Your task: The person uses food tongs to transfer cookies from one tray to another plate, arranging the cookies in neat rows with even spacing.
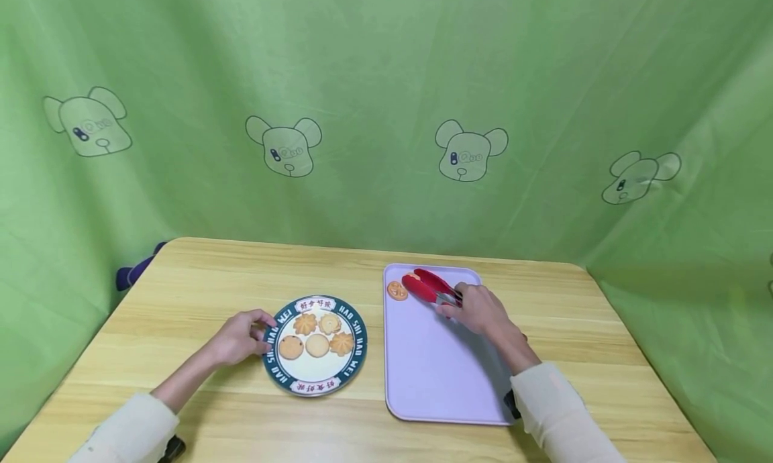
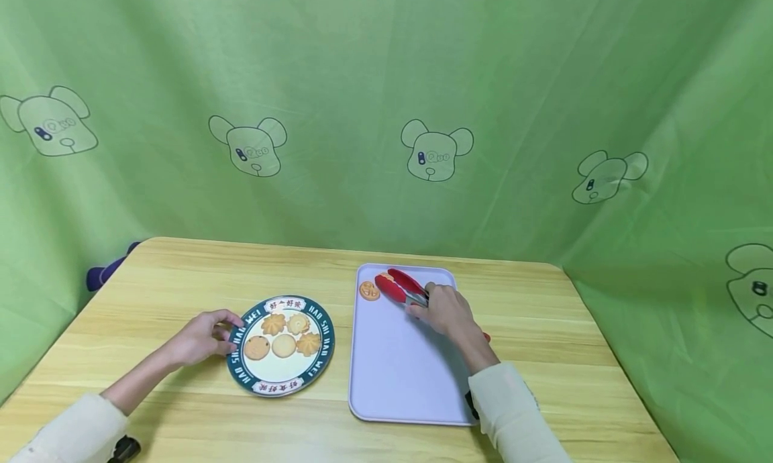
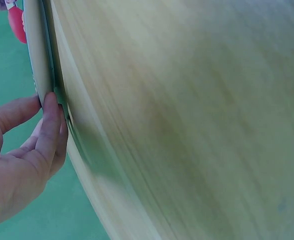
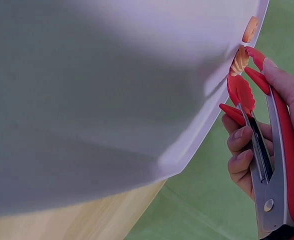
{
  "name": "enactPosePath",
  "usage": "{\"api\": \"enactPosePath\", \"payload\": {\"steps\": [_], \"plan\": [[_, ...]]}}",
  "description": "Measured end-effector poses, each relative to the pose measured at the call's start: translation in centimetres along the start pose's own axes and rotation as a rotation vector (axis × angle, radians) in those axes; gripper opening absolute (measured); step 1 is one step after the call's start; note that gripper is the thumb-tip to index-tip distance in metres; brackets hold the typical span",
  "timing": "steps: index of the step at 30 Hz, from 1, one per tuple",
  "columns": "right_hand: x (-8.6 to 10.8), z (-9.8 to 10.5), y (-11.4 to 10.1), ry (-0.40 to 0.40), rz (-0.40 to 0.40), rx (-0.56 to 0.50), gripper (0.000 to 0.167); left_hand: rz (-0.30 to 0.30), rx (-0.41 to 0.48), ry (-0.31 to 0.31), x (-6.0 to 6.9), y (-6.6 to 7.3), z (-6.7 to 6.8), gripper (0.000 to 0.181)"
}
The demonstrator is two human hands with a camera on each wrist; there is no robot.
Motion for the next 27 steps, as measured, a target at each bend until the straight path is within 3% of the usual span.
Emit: {"api": "enactPosePath", "payload": {"steps": [17, 27], "plan": [[0.7, 0.9, -0.3, 0.059, 0.019, -0.011, 0.046, -0.008, 0.004, -0.002, 0.1, -0.1, 0.0, 0.043], [1.8, 1.8, -2.0, 0.061, 0.062, -0.024, 0.047, 0.004, -0.018, 0.005, -0.1, -0.1, -0.1, 0.04]]}}
Point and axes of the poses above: each hand's wrist, its own x-axis away from the middle knuckle, its own z-axis out of the back of the hand, y = z × x, the point moved 4 cm from there along -x, towards the middle knuckle, and after that the axes turned 7 degrees about -z, right-handed, at the moved point
